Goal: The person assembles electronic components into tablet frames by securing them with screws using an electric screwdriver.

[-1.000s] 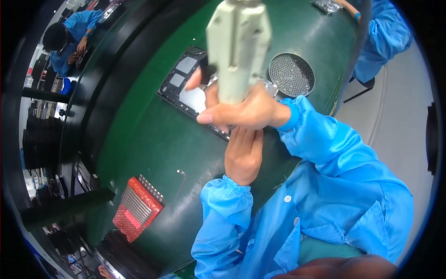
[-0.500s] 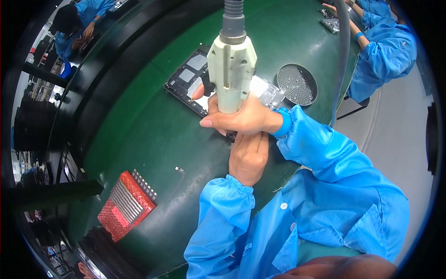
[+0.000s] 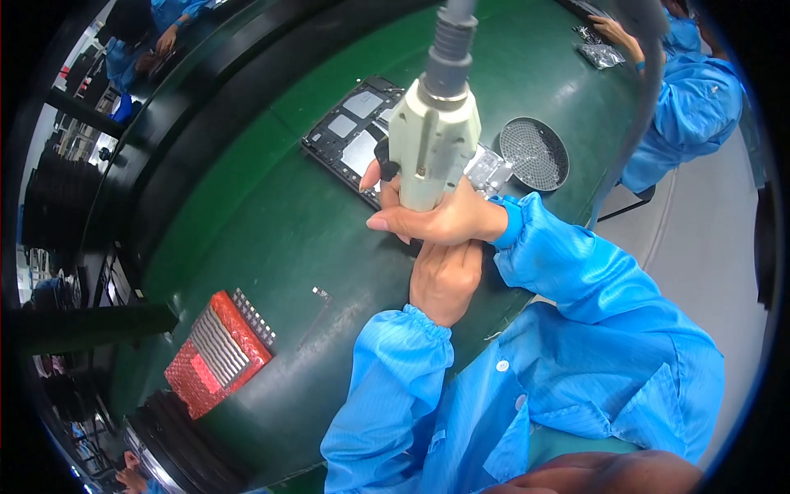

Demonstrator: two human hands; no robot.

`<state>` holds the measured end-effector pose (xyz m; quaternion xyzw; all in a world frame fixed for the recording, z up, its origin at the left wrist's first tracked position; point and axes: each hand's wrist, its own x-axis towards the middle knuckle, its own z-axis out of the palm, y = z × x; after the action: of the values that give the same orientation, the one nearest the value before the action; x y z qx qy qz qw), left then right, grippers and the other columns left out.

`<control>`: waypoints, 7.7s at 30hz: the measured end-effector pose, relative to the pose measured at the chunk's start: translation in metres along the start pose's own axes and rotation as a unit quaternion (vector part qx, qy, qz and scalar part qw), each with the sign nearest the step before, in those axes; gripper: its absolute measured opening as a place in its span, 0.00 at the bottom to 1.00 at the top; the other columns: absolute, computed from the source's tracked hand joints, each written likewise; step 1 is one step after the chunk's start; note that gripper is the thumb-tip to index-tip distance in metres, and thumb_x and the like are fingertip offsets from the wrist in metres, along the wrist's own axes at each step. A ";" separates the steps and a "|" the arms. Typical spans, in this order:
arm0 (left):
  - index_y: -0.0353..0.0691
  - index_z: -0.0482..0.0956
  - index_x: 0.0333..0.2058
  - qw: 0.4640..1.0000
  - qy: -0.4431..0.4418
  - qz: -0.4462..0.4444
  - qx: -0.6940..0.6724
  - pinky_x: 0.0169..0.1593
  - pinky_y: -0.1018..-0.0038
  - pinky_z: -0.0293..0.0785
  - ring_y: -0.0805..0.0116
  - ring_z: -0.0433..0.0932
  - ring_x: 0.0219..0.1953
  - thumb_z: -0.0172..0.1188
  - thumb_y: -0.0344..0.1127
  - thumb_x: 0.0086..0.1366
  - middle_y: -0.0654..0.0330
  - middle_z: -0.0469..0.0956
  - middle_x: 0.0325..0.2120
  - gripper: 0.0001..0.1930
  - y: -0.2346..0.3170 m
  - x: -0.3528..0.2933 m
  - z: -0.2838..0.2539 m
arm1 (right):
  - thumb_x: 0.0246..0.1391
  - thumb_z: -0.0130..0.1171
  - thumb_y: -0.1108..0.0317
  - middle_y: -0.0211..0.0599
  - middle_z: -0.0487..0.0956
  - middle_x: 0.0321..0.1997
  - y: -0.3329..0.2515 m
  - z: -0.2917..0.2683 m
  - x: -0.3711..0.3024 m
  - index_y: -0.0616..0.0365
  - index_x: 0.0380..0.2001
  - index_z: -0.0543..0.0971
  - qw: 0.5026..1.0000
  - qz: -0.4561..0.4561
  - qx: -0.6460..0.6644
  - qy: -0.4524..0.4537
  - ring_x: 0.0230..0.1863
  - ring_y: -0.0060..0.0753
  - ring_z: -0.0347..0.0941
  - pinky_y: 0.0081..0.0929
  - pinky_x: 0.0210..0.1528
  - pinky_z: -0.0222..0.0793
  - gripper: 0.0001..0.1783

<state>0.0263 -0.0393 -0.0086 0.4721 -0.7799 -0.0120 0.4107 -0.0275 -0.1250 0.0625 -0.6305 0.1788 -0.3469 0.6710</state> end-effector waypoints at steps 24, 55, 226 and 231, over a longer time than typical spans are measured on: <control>0.23 0.75 0.29 0.999 0.034 0.018 -0.008 0.53 0.55 0.67 0.46 0.73 0.45 0.55 0.19 0.43 0.43 0.74 0.38 0.10 -0.002 0.005 0.002 | 0.43 0.61 0.78 0.28 0.72 0.14 -0.006 0.005 0.023 0.64 0.44 0.70 0.998 -0.039 -0.044 0.001 0.14 0.18 0.68 0.18 0.17 0.62 0.21; 0.21 0.74 0.29 1.000 -0.014 0.020 0.001 0.53 0.56 0.67 0.44 0.72 0.46 0.54 0.21 0.45 0.41 0.73 0.40 0.11 0.002 0.006 -0.005 | 0.41 0.62 0.77 0.29 0.73 0.15 0.007 0.001 0.023 0.64 0.37 0.72 0.998 -0.053 -0.027 -0.035 0.15 0.19 0.70 0.19 0.20 0.64 0.17; 0.37 0.78 0.28 0.929 0.050 0.008 0.368 0.36 0.64 0.74 0.55 0.78 0.31 0.65 0.39 0.52 0.54 0.79 0.28 0.11 -0.097 0.175 -0.190 | 0.43 0.63 0.76 0.29 0.74 0.17 -0.006 -0.068 -0.013 0.62 0.36 0.73 0.997 -0.058 0.024 0.046 0.16 0.16 0.70 0.19 0.19 0.66 0.15; 0.34 0.79 0.30 0.857 0.177 0.231 0.426 0.31 0.72 0.72 0.62 0.77 0.26 0.67 0.30 0.50 0.56 0.79 0.27 0.09 0.009 0.324 -0.266 | 0.40 0.66 0.70 0.31 0.75 0.20 0.020 -0.067 -0.009 0.60 0.38 0.74 0.993 -0.096 -0.029 0.064 0.22 0.20 0.72 0.21 0.24 0.67 0.19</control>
<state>0.1231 -0.1779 0.3752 0.4016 -0.7097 0.5000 0.2915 -0.0742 -0.1677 0.0315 -0.6404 0.1692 -0.4441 0.6034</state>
